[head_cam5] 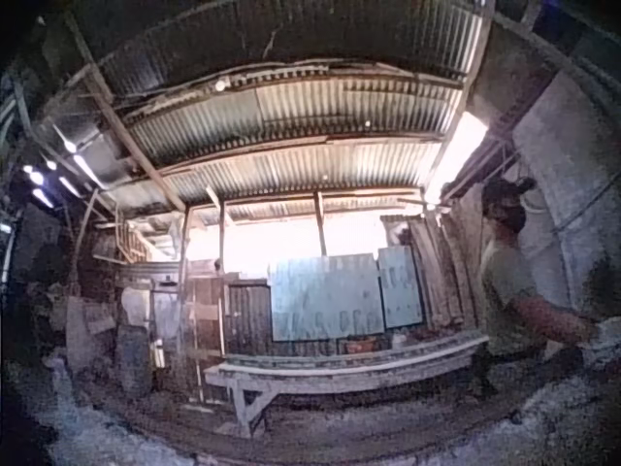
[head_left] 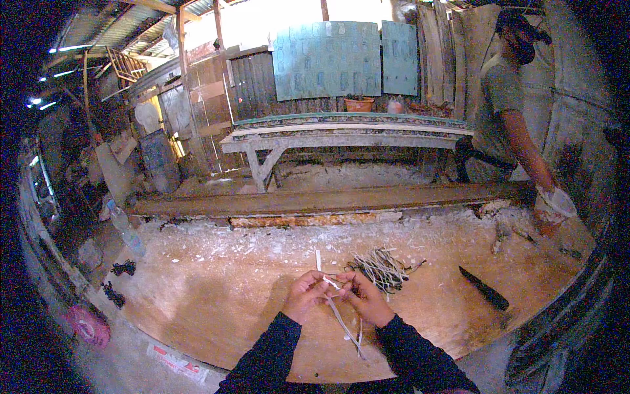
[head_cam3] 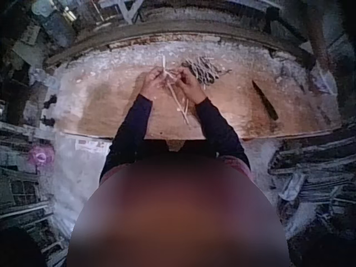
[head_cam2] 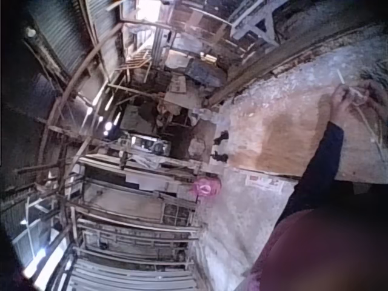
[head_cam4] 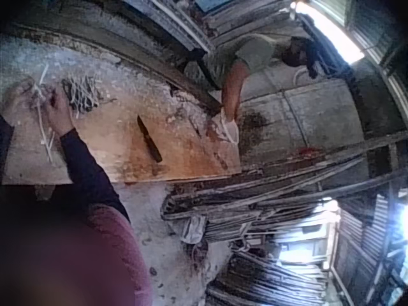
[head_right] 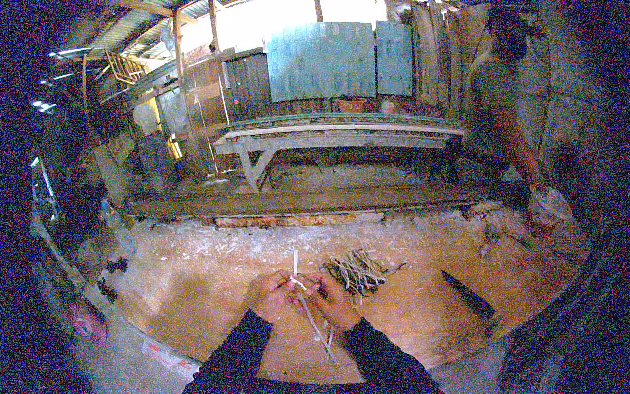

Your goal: The person repeatedly picks up white plastic strips, folds and tears them into smaller pieces, and places them on a wooden workbench. A coworker in the background applies a white substance to a long board using a brush and bucket.

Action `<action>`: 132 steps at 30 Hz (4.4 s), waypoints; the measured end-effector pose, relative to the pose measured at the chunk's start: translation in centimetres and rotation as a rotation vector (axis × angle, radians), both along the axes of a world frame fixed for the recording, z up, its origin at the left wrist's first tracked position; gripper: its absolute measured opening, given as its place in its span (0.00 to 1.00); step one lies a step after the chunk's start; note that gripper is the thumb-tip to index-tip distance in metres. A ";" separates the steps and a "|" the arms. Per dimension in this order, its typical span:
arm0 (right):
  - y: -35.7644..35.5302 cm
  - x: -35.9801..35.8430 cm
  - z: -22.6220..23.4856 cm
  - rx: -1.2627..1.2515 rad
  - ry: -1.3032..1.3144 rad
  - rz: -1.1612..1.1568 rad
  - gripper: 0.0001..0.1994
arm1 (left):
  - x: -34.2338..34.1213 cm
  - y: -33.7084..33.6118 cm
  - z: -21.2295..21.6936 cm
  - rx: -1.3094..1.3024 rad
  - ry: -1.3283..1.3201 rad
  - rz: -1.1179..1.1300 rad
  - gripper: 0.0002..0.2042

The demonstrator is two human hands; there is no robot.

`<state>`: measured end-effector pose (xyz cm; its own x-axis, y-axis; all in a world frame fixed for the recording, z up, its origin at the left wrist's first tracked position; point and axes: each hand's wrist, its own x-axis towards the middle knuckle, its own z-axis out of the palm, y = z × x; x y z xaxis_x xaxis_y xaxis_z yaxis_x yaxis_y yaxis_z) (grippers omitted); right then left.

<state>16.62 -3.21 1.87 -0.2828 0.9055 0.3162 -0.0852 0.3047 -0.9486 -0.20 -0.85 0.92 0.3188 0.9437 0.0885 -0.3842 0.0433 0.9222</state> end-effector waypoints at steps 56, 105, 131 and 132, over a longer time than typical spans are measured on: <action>0.1 1.3 1.7 -0.354 0.291 -0.190 0.07 | 0.4 0.7 -1.2 0.231 0.364 0.022 0.11; 1.1 3.0 0.7 0.327 -0.286 -0.557 0.07 | -1.6 1.3 0.1 0.203 0.667 0.473 0.07; 1.2 1.5 -0.2 0.023 0.061 -0.188 0.05 | -0.6 1.4 -1.4 0.335 0.519 -0.035 0.06; 1.0 1.5 0.0 0.017 0.099 -0.243 0.06 | -0.6 0.9 -1.4 0.393 0.643 -0.062 0.06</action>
